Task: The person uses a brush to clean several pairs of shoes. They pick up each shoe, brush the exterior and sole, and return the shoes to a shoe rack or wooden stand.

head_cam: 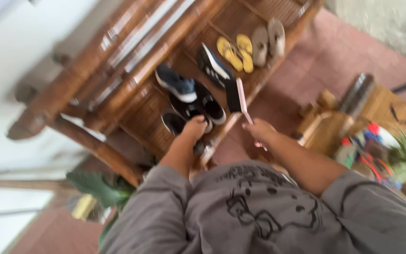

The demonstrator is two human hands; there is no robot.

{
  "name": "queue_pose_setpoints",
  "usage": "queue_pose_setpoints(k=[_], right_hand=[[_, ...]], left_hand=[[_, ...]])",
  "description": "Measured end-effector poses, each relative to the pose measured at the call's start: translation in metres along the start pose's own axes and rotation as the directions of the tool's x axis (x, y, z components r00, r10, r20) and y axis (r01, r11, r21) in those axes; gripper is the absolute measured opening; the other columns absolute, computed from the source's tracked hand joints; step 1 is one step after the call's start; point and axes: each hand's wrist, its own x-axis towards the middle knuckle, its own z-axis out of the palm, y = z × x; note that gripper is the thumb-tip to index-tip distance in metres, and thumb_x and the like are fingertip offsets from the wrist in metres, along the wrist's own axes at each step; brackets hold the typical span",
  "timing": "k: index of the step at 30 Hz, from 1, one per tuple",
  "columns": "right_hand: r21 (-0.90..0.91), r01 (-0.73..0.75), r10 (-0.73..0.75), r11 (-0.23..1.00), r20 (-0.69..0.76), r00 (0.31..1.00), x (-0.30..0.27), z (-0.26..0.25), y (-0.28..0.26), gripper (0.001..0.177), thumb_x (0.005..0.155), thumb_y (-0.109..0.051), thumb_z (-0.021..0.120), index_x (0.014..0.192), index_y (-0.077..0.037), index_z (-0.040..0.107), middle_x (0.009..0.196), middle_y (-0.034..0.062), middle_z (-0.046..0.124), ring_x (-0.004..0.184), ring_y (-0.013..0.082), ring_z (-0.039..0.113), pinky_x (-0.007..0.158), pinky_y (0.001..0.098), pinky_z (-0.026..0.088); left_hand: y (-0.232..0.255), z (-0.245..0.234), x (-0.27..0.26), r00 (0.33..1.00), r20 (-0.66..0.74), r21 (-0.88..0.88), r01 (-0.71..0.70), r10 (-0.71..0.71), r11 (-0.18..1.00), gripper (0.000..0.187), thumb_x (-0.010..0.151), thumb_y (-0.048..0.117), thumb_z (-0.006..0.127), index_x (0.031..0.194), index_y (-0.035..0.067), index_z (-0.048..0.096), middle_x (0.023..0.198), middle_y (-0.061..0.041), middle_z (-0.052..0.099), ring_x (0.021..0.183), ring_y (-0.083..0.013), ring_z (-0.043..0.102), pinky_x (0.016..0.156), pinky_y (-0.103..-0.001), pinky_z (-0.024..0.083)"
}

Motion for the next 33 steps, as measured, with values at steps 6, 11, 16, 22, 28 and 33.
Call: queue_pose_setpoints(k=[6, 11, 16, 22, 28, 33], right_hand=[[-0.025, 0.062, -0.060, 0.998, 0.058, 0.996, 0.066, 0.010, -0.055, 0.025, 0.093, -0.027, 0.064, 0.113, -0.011, 0.064, 0.072, 0.0040, 0.049, 0.049, 0.0147, 0.046, 0.042, 0.0335, 0.043], [0.082, -0.002, -0.007, 0.997, 0.110, 0.994, 0.126, 0.028, -0.056, 0.019, 0.094, -0.020, 0.061, 0.108, -0.008, 0.062, 0.069, 0.0032, 0.054, 0.049, 0.0156, 0.047, 0.042, 0.0336, 0.040], [0.082, -0.143, 0.120, 0.986, 0.241, 0.963, 0.194, 0.036, -0.043, 0.008, 0.094, -0.014, 0.059, 0.099, -0.008, 0.057, 0.066, 0.0053, 0.051, 0.048, 0.0163, 0.047, 0.041, 0.0332, 0.037], [-0.120, -0.089, 0.128, 0.989, 0.378, 0.917, 0.266, 0.042, -0.069, 0.007, 0.097, -0.014, 0.058, 0.099, -0.008, 0.054, 0.065, 0.0066, 0.052, 0.049, 0.0168, 0.048, 0.042, 0.0318, 0.036], [-0.303, 0.014, 0.151, 0.953, 0.514, 0.845, 0.278, 0.093, -0.090, 0.006, 0.096, -0.014, 0.060, 0.101, -0.011, 0.059, 0.071, 0.0041, 0.060, 0.055, 0.0159, 0.058, 0.050, 0.0307, 0.051], [-0.337, 0.029, 0.185, 0.941, 0.584, 0.790, 0.270, 0.132, -0.076, 0.013, 0.099, -0.018, 0.061, 0.105, -0.007, 0.062, 0.071, 0.0073, 0.057, 0.054, 0.0170, 0.055, 0.049, 0.0346, 0.046]], left_hand=[[-0.011, -0.050, 0.045, 0.970, -0.101, -0.323, 0.180, -0.223, 0.929, 0.037, 0.097, 0.029, 0.063, 0.127, 0.009, 0.069, 0.124, -0.009, 0.073, 0.117, -0.0231, 0.066, 0.099, -0.035, 0.049], [-0.011, -0.065, 0.063, 0.931, -0.113, -0.471, 0.257, -0.347, 0.844, 0.036, 0.099, 0.031, 0.061, 0.127, 0.010, 0.068, 0.122, -0.007, 0.072, 0.116, -0.0226, 0.065, 0.099, -0.035, 0.049], [-0.018, -0.052, 0.059, 0.857, -0.049, -0.452, 0.439, -0.513, 0.776, 0.037, 0.098, 0.032, 0.060, 0.130, 0.015, 0.067, 0.125, -0.007, 0.069, 0.118, -0.0237, 0.061, 0.098, -0.039, 0.048], [-0.048, -0.040, 0.061, 0.832, -0.102, -0.620, 0.375, -0.545, 0.688, 0.040, 0.097, 0.031, 0.062, 0.133, 0.013, 0.066, 0.120, -0.010, 0.073, 0.101, -0.0210, 0.069, 0.089, -0.035, 0.055], [-0.102, 0.004, 0.064, 0.749, -0.140, -0.574, 0.472, -0.648, 0.669, 0.039, 0.097, 0.031, 0.063, 0.130, 0.011, 0.071, 0.102, -0.010, 0.075, 0.089, -0.0192, 0.068, 0.084, -0.034, 0.054], [-0.148, 0.065, 0.074, 0.694, -0.001, -0.859, 0.368, -0.720, 0.356, 0.039, 0.098, 0.029, 0.059, 0.122, 0.000, 0.071, 0.101, -0.011, 0.072, 0.088, -0.0205, 0.066, 0.077, -0.034, 0.051]])
